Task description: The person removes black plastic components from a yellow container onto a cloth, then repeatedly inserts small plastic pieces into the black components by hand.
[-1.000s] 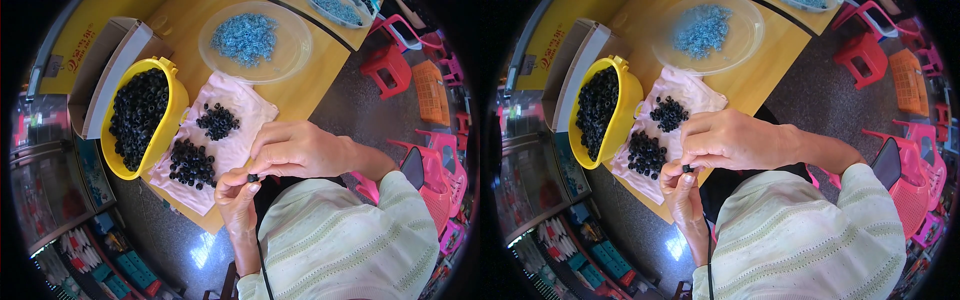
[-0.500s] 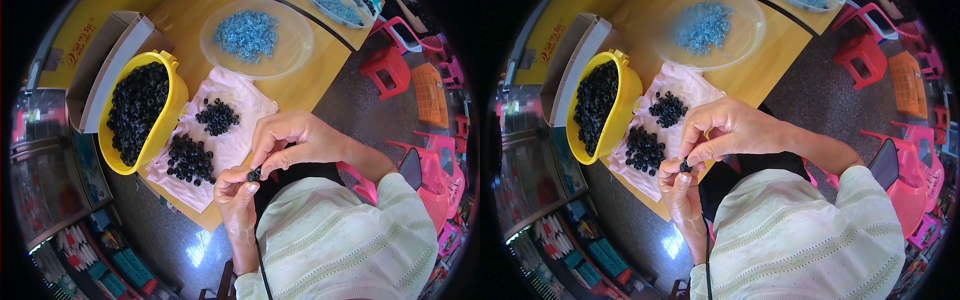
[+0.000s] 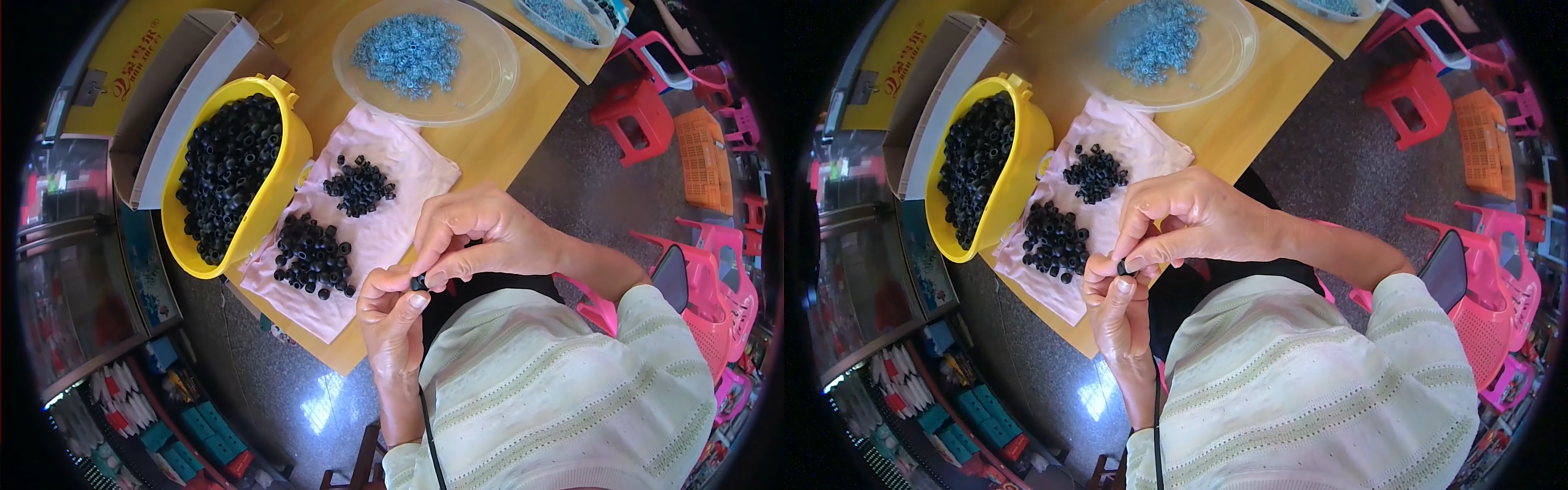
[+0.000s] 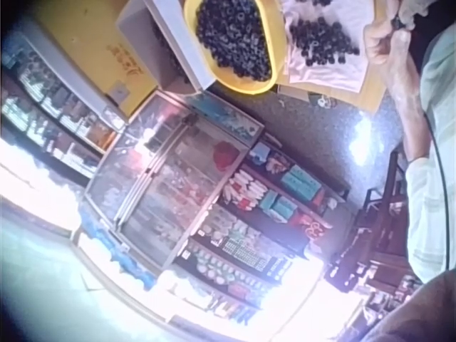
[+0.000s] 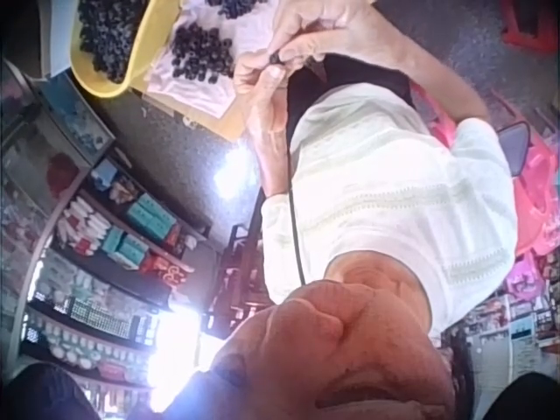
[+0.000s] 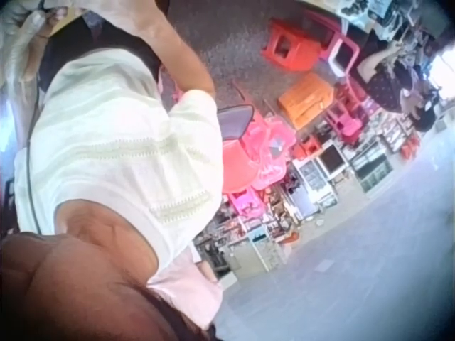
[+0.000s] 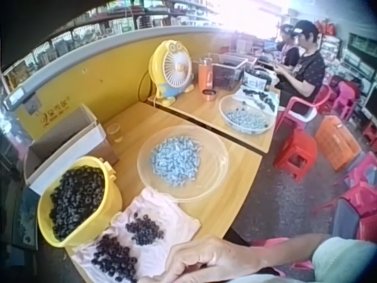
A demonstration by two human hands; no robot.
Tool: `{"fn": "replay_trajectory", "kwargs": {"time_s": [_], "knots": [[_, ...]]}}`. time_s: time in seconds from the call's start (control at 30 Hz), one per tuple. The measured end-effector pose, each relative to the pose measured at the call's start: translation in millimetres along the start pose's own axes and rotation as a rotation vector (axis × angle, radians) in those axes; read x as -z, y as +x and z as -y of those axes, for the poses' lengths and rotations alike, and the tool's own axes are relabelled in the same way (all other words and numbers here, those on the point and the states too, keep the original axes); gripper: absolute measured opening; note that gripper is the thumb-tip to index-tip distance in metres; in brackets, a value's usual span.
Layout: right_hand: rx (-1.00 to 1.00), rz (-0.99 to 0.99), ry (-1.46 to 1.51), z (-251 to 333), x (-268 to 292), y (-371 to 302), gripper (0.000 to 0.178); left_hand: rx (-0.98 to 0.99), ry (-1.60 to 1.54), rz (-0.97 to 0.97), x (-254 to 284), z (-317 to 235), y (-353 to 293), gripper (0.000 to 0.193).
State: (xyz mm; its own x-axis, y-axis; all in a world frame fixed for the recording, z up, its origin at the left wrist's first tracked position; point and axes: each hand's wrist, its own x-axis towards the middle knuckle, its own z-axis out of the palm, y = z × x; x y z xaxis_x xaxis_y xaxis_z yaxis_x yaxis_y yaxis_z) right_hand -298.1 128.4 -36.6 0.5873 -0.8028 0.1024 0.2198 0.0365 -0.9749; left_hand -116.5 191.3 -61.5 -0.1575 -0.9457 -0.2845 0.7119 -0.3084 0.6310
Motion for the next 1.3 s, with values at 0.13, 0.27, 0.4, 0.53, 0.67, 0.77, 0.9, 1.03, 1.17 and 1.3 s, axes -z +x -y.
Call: {"fn": "replay_trajectory", "kwargs": {"time_s": [0.13, 0.27, 0.4, 0.53, 0.67, 0.77, 0.9, 1.03, 1.17, 1.3], "knots": [[0.091, 0.011, -0.072, -0.9, -0.6, 0.2, 0.01, 0.013, -0.008, -0.002, -1.1, -0.3, -0.5, 0.022], [-0.153, -0.057, 0.161, 0.0, -4.1, -0.9, 0.01, 0.02, -0.033, 0.004, 4.1, 1.8, 2.2, 0.021], [-0.161, -0.034, 0.193, -1.9, -1.0, -1.4, 0.012, 0.039, -0.05, 0.026, 5.4, 2.1, 3.0, 0.021], [-0.092, -0.075, 0.165, -3.5, 1.0, 0.2, 0.011, 0.103, -0.16, 0.038, -0.5, -0.9, 4.2, 0.021], [-0.068, -0.076, 0.128, -1.1, 0.6, 1.3, 0.01, 0.091, -0.074, 0.114, 4.6, 0.5, 5.4, 0.021], [-0.048, -0.05, 0.083, -1.5, 1.3, 2.5, 0.011, 0.082, -0.034, 0.103, 4.0, -0.2, 4.8, 0.021], [0.025, -0.041, 0.047, -2.5, 0.1, 3.2, 0.01, 0.063, -0.006, 0.088, 4.1, 0.6, 3.9, 0.021], [0.034, -0.036, -0.03, -1.1, -0.6, 3.1, 0.01, 0.096, -0.099, 0.048, 3.4, 1.5, 3.1, 0.019], [0.125, -0.052, -0.275, -5.1, 0.7, 2.3, 0.011, 0.167, -0.213, 0.028, 4.4, 1.9, 4.2, 0.016], [0.224, -0.094, -0.5, -1.8, -5.8, -1.7, 0.018, 0.193, -0.203, -0.009, 4.0, 4.2, 5.1, 0.015]]}}
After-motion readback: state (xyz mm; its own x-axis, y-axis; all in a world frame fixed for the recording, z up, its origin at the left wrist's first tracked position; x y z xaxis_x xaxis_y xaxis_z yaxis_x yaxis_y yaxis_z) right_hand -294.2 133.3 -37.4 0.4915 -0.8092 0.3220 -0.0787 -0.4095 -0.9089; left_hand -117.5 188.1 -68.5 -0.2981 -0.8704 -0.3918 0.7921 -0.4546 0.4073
